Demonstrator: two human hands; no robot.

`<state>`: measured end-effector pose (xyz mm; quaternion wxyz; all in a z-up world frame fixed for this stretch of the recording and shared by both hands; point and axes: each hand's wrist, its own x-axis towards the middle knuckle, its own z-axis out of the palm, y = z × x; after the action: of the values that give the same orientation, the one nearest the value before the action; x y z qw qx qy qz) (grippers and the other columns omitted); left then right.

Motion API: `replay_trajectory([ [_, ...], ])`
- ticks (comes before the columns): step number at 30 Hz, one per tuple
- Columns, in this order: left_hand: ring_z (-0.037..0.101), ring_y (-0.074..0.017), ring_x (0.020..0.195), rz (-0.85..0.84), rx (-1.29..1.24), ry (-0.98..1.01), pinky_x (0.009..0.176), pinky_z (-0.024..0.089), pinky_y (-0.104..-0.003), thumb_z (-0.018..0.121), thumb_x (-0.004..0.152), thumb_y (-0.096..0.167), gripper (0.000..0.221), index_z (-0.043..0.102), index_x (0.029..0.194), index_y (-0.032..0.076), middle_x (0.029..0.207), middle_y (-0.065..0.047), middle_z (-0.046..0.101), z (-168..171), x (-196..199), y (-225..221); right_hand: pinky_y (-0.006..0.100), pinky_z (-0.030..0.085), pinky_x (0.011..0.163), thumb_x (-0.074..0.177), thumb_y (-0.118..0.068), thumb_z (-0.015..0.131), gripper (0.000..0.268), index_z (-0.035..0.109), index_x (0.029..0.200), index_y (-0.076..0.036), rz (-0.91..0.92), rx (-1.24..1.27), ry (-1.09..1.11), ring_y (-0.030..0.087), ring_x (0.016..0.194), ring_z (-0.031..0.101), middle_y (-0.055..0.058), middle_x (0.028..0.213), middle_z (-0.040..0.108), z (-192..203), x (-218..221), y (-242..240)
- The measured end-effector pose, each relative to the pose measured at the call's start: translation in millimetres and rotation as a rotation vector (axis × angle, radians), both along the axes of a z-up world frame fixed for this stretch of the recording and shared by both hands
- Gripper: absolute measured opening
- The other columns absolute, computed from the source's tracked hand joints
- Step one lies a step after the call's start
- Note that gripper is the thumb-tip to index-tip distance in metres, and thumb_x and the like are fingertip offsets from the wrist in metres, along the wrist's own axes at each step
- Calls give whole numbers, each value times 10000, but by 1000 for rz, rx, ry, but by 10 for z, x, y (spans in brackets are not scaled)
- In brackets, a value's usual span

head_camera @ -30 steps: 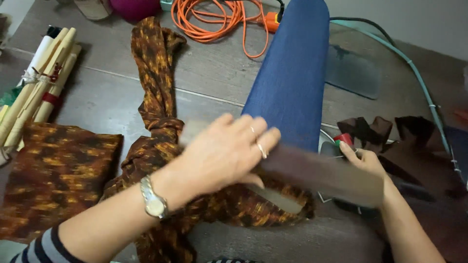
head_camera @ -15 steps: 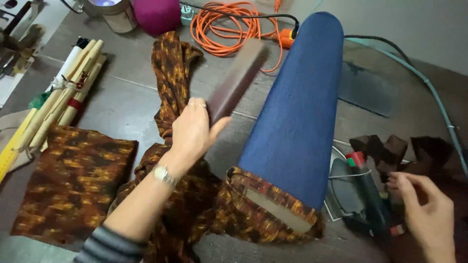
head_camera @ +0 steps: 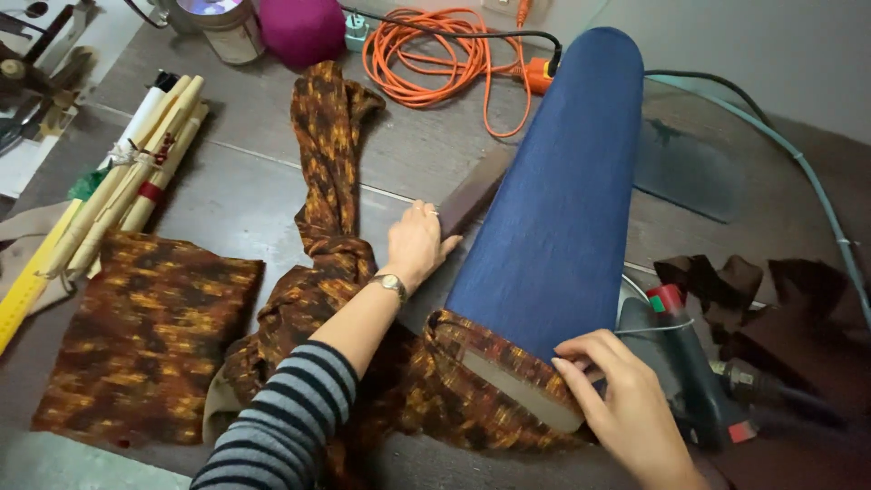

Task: Ironing and pressing the seams of a patterned garment using a steam iron and a wooden clapper on a sleeve board.

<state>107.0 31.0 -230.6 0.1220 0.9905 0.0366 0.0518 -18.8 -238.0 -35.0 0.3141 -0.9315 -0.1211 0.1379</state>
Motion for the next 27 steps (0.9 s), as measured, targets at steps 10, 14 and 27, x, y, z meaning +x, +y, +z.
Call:
replay_trajectory([
  [10, 560, -215, 744, -92, -640, -45, 670, 455, -363, 525, 979, 249, 185, 512, 929, 71, 861, -81, 566, 1114, -1535, 245, 260, 445, 680, 835, -305, 697, 163, 693, 949, -190, 16, -144, 81, 85, 680, 569, -61, 780, 607, -54, 41, 91],
  [14, 609, -185, 822, -90, -811, -19, 744, 490, -313, 550, 936, 266, 185, 577, 966, 85, 911, -61, 618, 1105, -2296, 82, 268, 438, 667, 846, -300, 696, 130, 681, 917, -193, 21, -181, 129, 78, 658, 512, -76, 775, 594, -42, 70, 125],
  [27, 640, -326, 835, -530, -491, -149, 639, 500, -420, 468, 968, 129, 263, 605, 1170, 32, 1196, -161, 607, 1606, -2212, -623, 272, 453, 715, 850, -260, 673, 124, 657, 802, -146, 117, -99, 49, 110, 737, 580, -35, 808, 619, 2, 91, 157],
])
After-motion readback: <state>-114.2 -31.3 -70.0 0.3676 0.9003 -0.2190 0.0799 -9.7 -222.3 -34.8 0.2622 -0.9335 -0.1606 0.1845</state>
